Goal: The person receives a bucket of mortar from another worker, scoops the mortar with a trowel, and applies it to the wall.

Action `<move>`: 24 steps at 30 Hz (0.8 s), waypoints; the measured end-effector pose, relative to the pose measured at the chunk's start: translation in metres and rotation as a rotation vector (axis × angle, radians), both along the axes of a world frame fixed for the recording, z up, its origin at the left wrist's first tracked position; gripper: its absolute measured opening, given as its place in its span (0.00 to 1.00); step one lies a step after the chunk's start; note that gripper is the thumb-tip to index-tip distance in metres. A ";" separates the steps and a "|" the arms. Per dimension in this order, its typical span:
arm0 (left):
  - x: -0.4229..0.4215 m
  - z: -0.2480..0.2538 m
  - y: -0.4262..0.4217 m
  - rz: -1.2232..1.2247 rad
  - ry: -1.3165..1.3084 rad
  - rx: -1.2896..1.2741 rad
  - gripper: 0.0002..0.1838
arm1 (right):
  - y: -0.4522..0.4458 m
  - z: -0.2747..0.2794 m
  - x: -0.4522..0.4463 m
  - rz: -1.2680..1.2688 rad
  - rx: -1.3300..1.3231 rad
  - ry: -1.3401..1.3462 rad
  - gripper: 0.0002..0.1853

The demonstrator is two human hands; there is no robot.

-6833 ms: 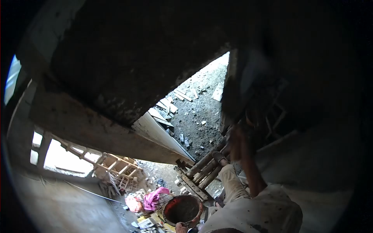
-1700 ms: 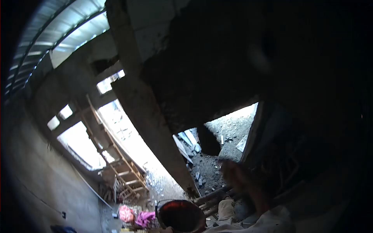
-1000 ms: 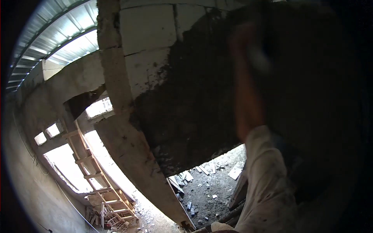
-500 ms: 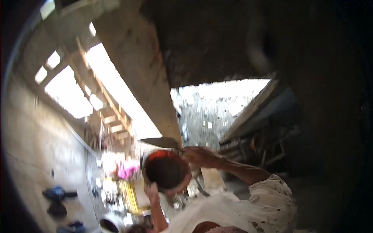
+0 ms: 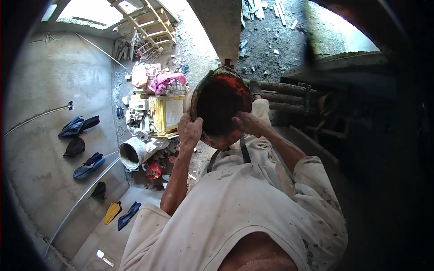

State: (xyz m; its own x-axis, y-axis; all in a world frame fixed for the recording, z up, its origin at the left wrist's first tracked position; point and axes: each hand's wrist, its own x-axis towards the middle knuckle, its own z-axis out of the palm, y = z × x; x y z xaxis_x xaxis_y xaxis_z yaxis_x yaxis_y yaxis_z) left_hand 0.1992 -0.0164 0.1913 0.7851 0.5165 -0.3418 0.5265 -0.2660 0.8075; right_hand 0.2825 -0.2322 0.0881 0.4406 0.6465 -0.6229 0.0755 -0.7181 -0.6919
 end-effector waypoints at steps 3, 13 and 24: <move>0.004 -0.001 -0.001 -0.036 0.129 0.104 0.20 | -0.005 -0.021 -0.027 0.294 0.445 -0.480 0.23; 0.002 0.008 0.004 0.018 0.106 0.021 0.18 | -0.003 0.038 -0.024 -0.155 0.285 0.315 0.21; -0.047 -0.090 0.032 0.078 -0.038 0.146 0.23 | -0.051 0.076 -0.054 -0.820 0.975 0.791 0.20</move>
State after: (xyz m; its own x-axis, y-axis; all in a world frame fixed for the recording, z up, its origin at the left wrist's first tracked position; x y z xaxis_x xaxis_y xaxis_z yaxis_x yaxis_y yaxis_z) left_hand 0.1522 0.0160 0.1014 0.7515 0.6183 -0.2300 0.5203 -0.3413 0.7828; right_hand 0.2284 -0.2831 0.1639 0.6410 0.6837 -0.3488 -0.7209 0.3802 -0.5795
